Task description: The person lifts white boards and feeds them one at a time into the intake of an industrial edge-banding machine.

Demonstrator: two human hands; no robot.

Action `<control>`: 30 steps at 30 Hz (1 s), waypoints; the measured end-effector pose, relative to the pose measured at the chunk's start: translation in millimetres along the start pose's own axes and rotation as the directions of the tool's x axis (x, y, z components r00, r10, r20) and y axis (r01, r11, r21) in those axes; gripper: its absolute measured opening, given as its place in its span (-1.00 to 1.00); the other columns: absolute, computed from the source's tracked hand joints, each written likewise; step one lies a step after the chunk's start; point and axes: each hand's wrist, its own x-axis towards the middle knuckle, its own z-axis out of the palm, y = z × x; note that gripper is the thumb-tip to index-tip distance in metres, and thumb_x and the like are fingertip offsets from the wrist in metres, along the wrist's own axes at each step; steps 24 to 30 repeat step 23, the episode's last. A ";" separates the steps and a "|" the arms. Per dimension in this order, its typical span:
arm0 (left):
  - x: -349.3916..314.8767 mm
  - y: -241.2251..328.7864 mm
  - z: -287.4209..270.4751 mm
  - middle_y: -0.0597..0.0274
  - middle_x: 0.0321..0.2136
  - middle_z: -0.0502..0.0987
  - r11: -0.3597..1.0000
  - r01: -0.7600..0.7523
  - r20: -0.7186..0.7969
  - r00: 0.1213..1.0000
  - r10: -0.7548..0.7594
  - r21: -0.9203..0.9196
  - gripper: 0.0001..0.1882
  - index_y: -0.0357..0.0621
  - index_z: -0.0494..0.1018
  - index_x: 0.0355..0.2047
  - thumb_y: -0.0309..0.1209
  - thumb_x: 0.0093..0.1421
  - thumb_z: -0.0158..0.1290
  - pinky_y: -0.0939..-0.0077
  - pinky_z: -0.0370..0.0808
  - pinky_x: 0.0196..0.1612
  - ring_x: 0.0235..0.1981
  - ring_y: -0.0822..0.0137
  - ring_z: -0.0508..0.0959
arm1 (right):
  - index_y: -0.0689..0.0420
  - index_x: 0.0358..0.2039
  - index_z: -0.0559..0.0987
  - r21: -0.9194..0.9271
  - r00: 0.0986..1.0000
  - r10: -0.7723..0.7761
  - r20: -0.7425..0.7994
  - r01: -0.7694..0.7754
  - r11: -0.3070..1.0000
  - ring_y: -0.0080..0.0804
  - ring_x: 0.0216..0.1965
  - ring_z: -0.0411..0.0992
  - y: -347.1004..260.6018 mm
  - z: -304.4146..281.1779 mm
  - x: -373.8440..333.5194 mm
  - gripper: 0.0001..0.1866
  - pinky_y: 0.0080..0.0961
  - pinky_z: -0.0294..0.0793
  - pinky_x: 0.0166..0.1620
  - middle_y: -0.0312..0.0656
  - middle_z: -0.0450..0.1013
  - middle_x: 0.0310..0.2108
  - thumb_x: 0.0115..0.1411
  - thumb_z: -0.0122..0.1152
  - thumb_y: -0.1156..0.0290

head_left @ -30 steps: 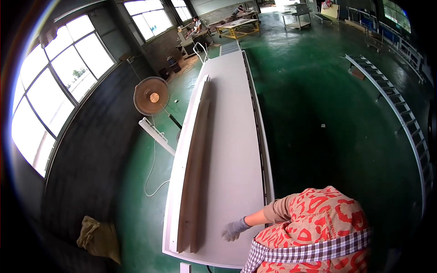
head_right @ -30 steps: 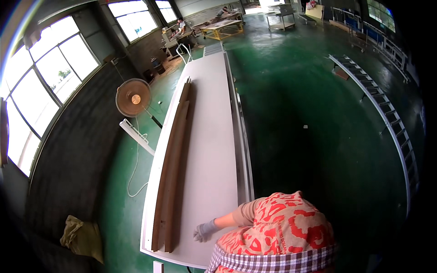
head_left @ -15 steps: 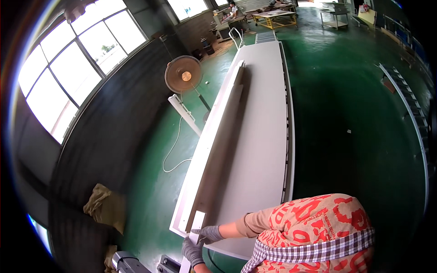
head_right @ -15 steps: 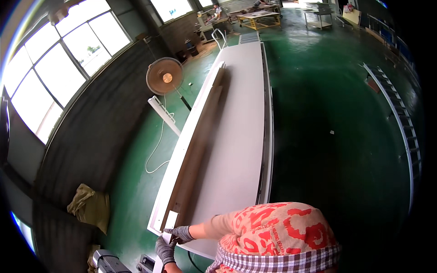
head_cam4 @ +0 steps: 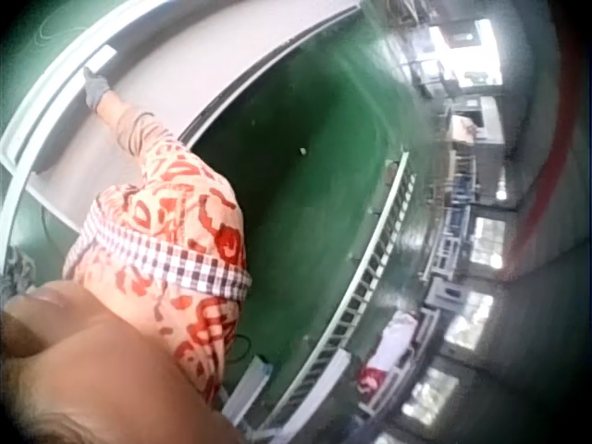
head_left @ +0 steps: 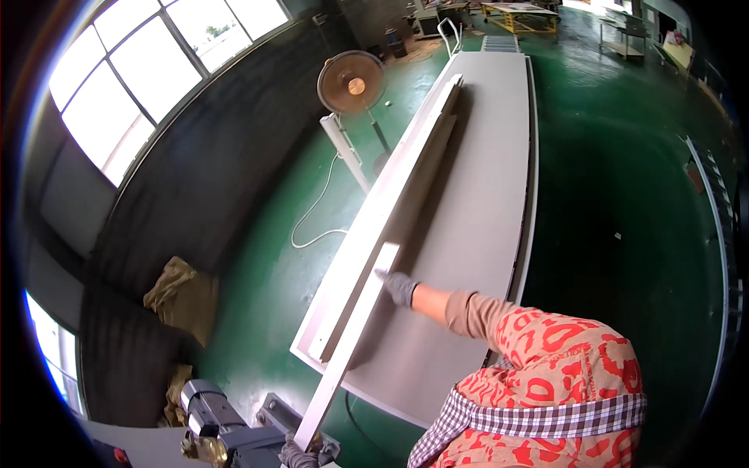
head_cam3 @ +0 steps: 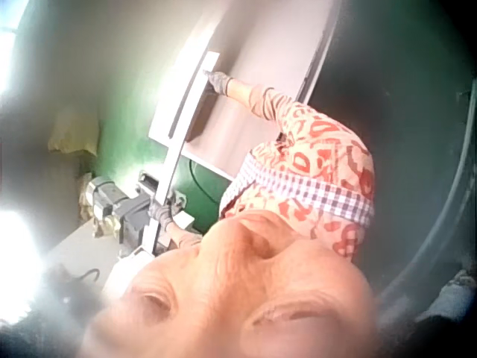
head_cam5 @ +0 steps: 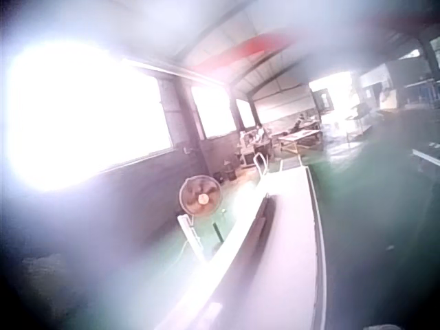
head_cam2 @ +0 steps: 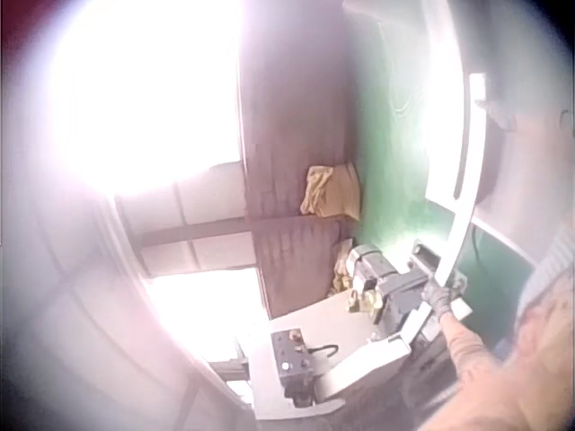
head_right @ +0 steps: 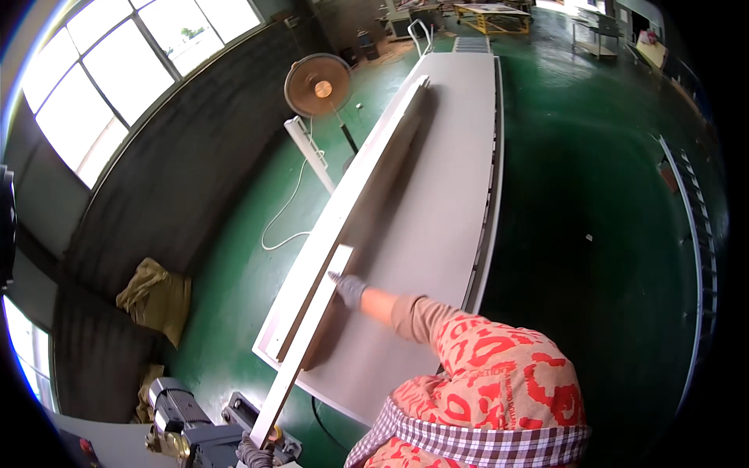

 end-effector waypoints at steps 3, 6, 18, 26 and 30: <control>28.9 15.2 -7.6 0.01 -0.18 0.63 0.976 0.108 0.238 0.969 -0.061 -0.188 -0.13 -0.02 0.50 0.02 0.04 -0.35 0.47 0.13 0.48 0.04 -0.10 0.04 0.62 | 0.07 0.26 0.39 0.403 0.974 0.044 -0.223 0.051 0.914 -0.27 0.20 0.39 -40.1 -78.6 49.9 -0.15 -0.15 0.35 0.25 -0.16 0.46 0.18 0.18 0.23 -0.31; 32.8 60.2 -49.0 0.00 -0.42 0.65 0.942 0.011 0.165 0.985 0.048 -0.337 -0.35 -0.12 0.62 -0.41 0.04 -0.48 0.52 0.08 0.58 -0.16 -0.29 -0.08 0.65 | 0.00 0.12 0.48 0.705 0.982 0.152 -0.109 -0.032 0.709 -0.28 0.06 0.50 -52.0 -56.2 34.7 -0.27 -0.11 0.49 0.12 -0.24 0.56 0.00 0.15 0.27 -0.30; 24.7 225.0 -121.1 -0.05 -0.21 0.62 0.872 -0.172 -0.004 0.982 0.191 -0.459 -0.04 -0.13 0.40 0.15 0.09 -0.22 0.42 0.09 0.37 0.14 -0.18 -0.03 0.60 | 0.19 0.19 0.41 0.168 0.991 0.127 0.042 -0.132 0.977 -0.32 -0.05 0.50 123.9 6.9 22.4 -0.36 -0.36 0.53 0.01 -0.05 0.49 0.06 0.29 0.29 0.01; -15.7 159.7 -133.1 -0.02 -0.17 0.63 0.977 0.043 0.286 0.958 0.020 -0.209 -0.07 -0.13 0.41 0.16 0.06 -0.20 0.40 0.09 0.27 0.22 -0.06 0.06 0.59 | 0.19 0.23 0.36 -0.303 0.986 -0.091 0.141 0.131 0.944 -0.21 0.17 0.34 151.7 -57.8 77.6 -0.30 -0.11 0.29 0.23 -0.03 0.38 0.22 0.26 0.32 -0.01; -15.7 159.7 -133.1 -0.02 -0.17 0.63 0.977 0.043 0.286 0.958 0.020 -0.209 -0.07 -0.13 0.41 0.16 0.06 -0.20 0.40 0.09 0.27 0.22 -0.06 0.06 0.59 | 0.19 0.23 0.36 -0.303 0.986 -0.091 0.141 0.131 0.944 -0.21 0.17 0.34 151.7 -57.8 77.6 -0.30 -0.11 0.29 0.23 -0.03 0.38 0.22 0.26 0.32 -0.01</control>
